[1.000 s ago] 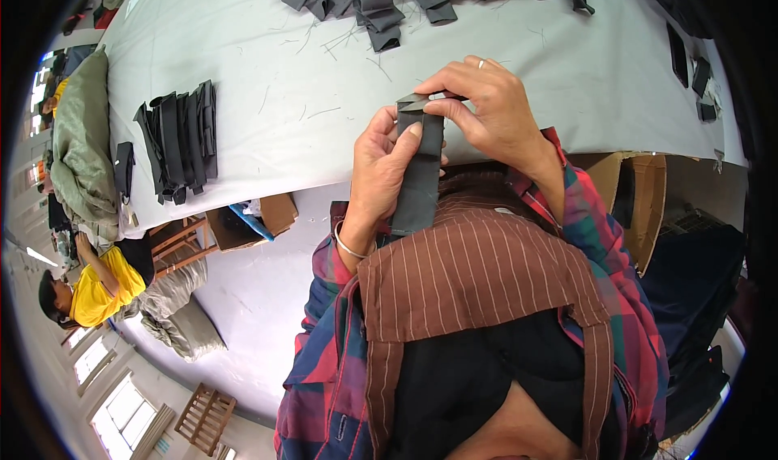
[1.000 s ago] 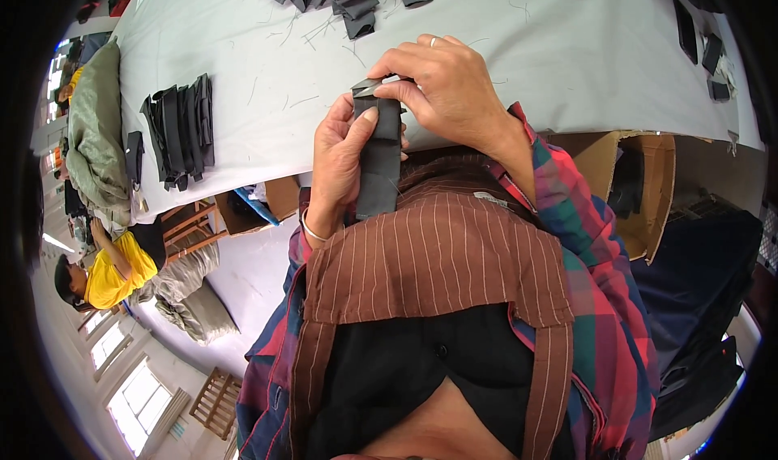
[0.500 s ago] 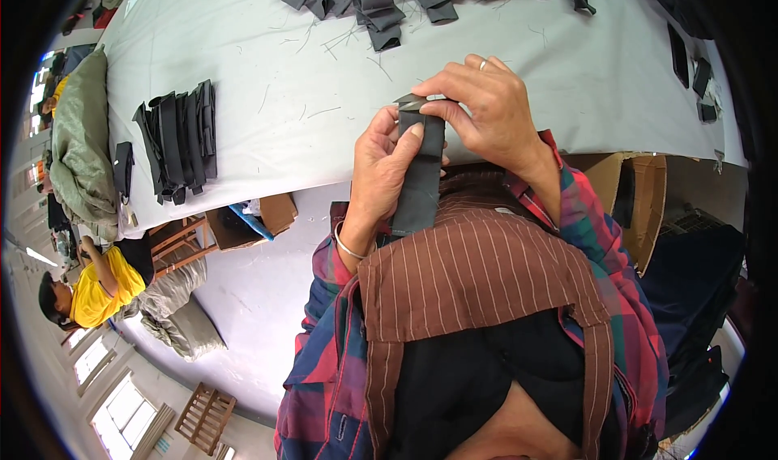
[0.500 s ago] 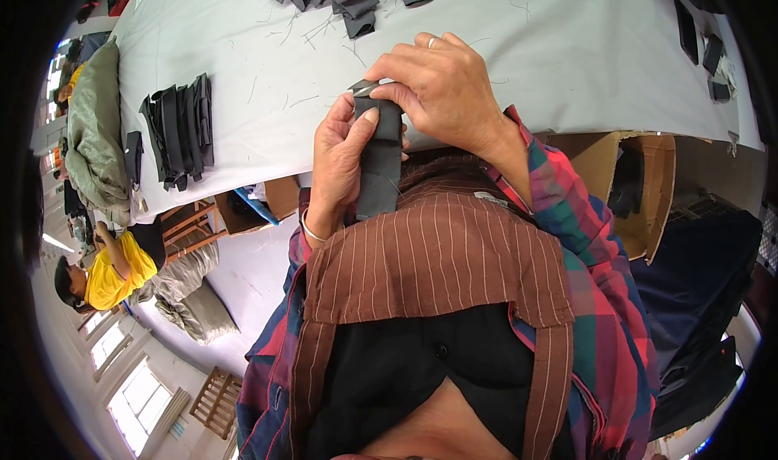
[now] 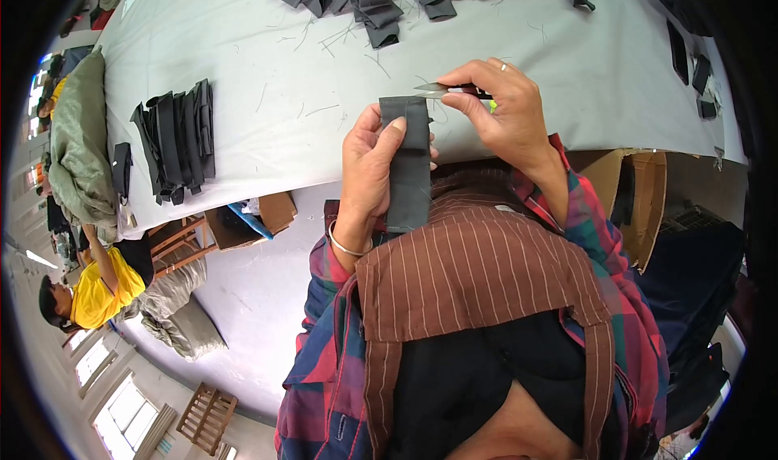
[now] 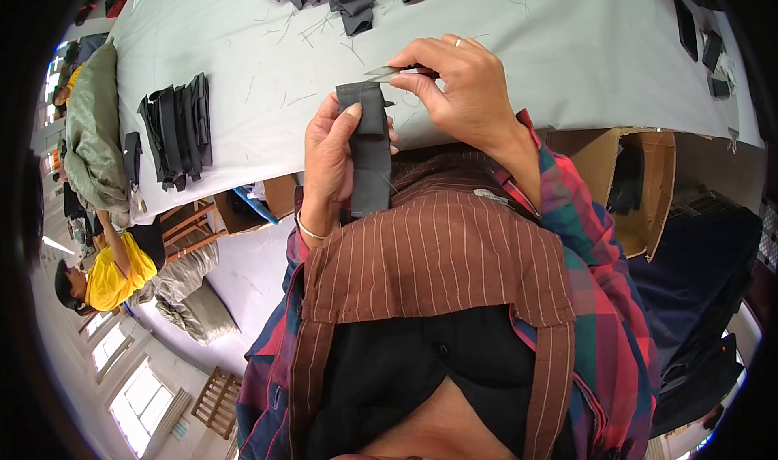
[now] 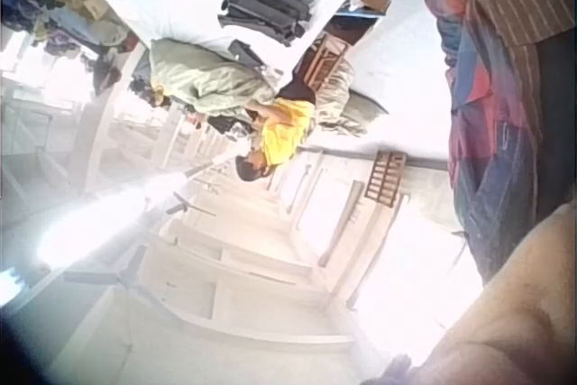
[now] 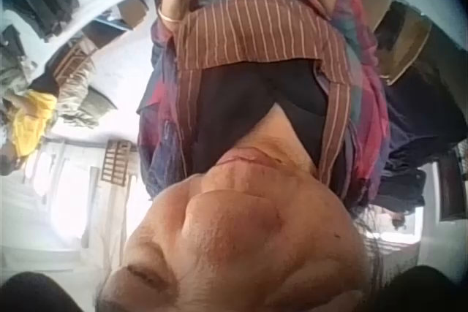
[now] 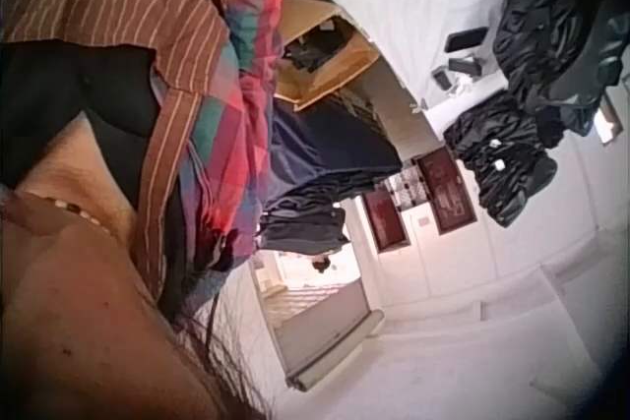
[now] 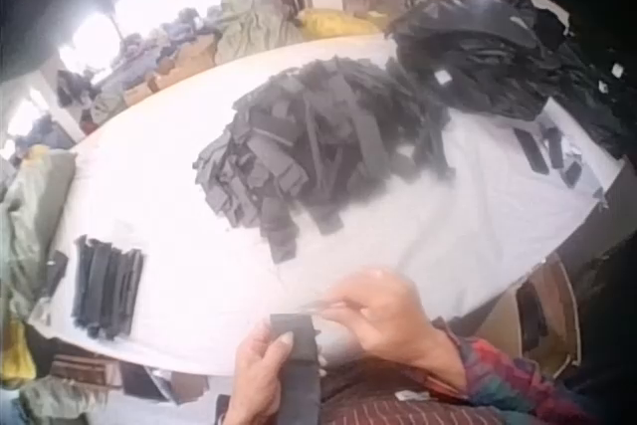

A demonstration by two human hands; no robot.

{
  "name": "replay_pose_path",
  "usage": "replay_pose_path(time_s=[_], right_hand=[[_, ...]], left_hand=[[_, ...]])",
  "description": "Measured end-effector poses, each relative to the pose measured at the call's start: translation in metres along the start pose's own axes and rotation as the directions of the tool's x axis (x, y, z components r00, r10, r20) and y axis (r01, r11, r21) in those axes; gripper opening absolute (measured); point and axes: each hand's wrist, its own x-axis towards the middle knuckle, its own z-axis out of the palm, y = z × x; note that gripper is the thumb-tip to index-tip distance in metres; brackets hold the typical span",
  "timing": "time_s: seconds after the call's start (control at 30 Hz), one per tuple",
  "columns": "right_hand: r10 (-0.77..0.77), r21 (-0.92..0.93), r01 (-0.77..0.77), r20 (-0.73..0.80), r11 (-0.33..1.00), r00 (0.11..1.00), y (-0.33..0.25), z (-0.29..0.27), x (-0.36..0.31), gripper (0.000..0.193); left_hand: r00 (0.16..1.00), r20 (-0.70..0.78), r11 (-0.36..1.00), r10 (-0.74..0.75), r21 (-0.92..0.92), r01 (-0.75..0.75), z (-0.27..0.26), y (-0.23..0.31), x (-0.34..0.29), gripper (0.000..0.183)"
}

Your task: Manually trimming or preparing textile components using small snips/tools at a workstation.

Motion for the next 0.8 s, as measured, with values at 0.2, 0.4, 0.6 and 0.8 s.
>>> replay_pose_path(time_s=[0.2,0.4,0.6,0.8], right_hand=[[0.073,0.067,-0.076,0.036,0.995,0.997,-0.003,-0.001,-0.007,0.012],[0.043,0.02,-0.046,0.13,0.999,0.991,-0.007,-0.002,-0.008,0.013],[0.362,0.465,-0.418,0.209,0.781,0.909,-0.014,0.0,-0.008,0.015],[0.348,0.594,-0.534,0.407,0.602,0.845,-0.017,0.004,-0.012,0.014]], left_hand=[[1.0,-0.016,1.0,-0.002,-0.028,0.002,-0.001,0.002,0.0,0.019],[1.0,0.002,0.999,0.0,-0.041,0.0,-0.002,0.003,-0.001,0.019],[0.999,-0.039,0.999,0.025,0.042,-0.024,0.004,0.007,-0.002,0.025],[0.99,0.109,0.978,0.084,0.18,-0.103,0.014,0.012,-0.007,0.059]])
